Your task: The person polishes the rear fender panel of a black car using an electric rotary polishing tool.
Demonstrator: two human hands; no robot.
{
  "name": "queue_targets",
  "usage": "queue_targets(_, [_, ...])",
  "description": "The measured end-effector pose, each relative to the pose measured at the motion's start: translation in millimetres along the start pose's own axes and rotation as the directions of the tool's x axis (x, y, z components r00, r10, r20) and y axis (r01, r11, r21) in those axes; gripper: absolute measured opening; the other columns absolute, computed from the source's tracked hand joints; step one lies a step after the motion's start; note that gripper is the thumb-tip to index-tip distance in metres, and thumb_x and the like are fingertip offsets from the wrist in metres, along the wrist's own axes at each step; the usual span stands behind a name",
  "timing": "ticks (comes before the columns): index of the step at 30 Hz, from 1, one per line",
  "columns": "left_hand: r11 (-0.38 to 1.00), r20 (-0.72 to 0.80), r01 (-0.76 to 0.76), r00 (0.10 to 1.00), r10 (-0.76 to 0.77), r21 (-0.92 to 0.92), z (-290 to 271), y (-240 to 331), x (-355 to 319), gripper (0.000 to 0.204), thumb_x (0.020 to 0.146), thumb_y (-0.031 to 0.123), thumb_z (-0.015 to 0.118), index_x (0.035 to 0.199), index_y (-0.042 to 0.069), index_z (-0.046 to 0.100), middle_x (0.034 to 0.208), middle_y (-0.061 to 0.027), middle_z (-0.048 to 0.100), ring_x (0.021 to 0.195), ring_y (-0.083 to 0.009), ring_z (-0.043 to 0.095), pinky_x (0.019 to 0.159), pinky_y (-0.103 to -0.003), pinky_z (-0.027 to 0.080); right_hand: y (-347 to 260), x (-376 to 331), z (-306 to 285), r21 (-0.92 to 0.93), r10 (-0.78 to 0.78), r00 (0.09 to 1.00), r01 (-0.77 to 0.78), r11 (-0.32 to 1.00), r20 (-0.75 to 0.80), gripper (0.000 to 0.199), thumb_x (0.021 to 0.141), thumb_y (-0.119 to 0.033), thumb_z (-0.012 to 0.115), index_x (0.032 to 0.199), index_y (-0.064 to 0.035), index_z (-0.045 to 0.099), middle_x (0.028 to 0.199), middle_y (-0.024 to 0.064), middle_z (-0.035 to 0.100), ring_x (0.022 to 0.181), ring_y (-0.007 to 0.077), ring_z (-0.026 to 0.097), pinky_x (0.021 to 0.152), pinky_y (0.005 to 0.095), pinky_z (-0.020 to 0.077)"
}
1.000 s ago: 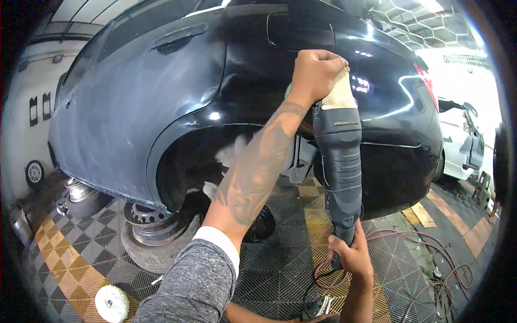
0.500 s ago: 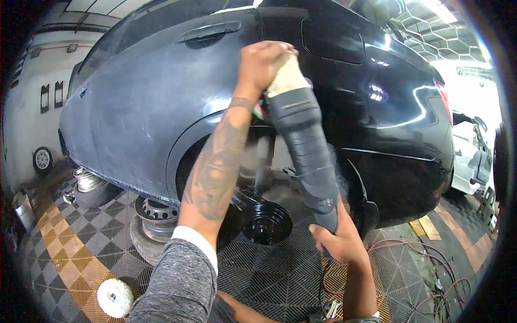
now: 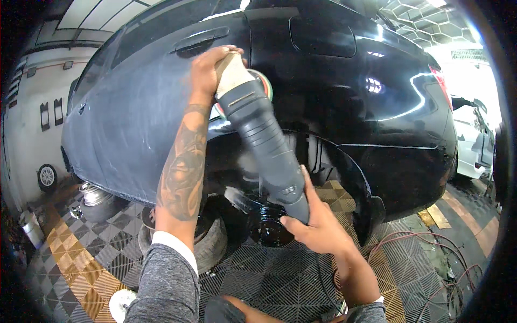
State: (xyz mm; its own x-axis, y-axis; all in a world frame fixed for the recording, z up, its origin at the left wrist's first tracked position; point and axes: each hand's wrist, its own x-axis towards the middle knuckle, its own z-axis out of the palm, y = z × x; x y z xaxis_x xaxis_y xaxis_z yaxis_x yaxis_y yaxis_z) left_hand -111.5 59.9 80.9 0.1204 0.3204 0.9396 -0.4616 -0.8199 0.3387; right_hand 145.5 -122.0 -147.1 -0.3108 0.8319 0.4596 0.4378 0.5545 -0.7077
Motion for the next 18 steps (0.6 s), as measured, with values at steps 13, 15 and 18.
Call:
queue_targets(13, [0.899, -0.032, -0.404, 0.909, 0.415, 0.172, 52.6, -34.0, 43.6, 0.024, 0.090, 0.011, 0.058, 0.092, -0.007, 0.074, 0.092, -0.0151, 0.076, 0.083, -0.0189, 0.074, 0.078, -0.031, 0.058, -5.1, -3.1, -79.7, -0.133, -0.078, 0.979, 0.053, 0.990, -0.189, 0.099, 0.078, -0.012, 0.068, 0.160, -0.0056, 0.013, 0.130, 0.0227, 0.062, 0.119, 0.0291, 0.063, 0.105, 0.0349, 0.0424])
queue_targets(15, [0.944, -0.075, -0.317, 0.943, 0.325, 0.094, 61.3, -31.1, 35.7, 0.024, 0.090, 0.013, 0.060, 0.096, -0.007, 0.073, 0.093, -0.0144, 0.075, 0.083, -0.0199, 0.072, 0.077, -0.031, 0.057, -5.6, -4.7, -80.7, -0.153, -0.081, 0.978, 0.051, 0.987, -0.194, 0.098, 0.078, -0.011, 0.068, 0.160, -0.0046, 0.014, 0.130, 0.0211, 0.063, 0.119, 0.0248, 0.061, 0.104, 0.0331, 0.0416])
queue_targets(18, [0.779, -0.045, -0.428, 0.864, 0.501, 0.458, 57.5, -32.1, 31.0, 0.034, 0.088, 0.025, 0.063, 0.097, -0.006, 0.073, 0.094, -0.0175, 0.075, 0.085, -0.0255, 0.073, 0.079, -0.035, 0.056, -3.1, -5.8, -75.5, -0.143, -0.068, 0.982, 0.043, 0.989, -0.178, 0.098, 0.078, -0.011, 0.068, 0.160, -0.0043, 0.014, 0.131, 0.0211, 0.062, 0.120, 0.0257, 0.061, 0.105, 0.0328, 0.0404])
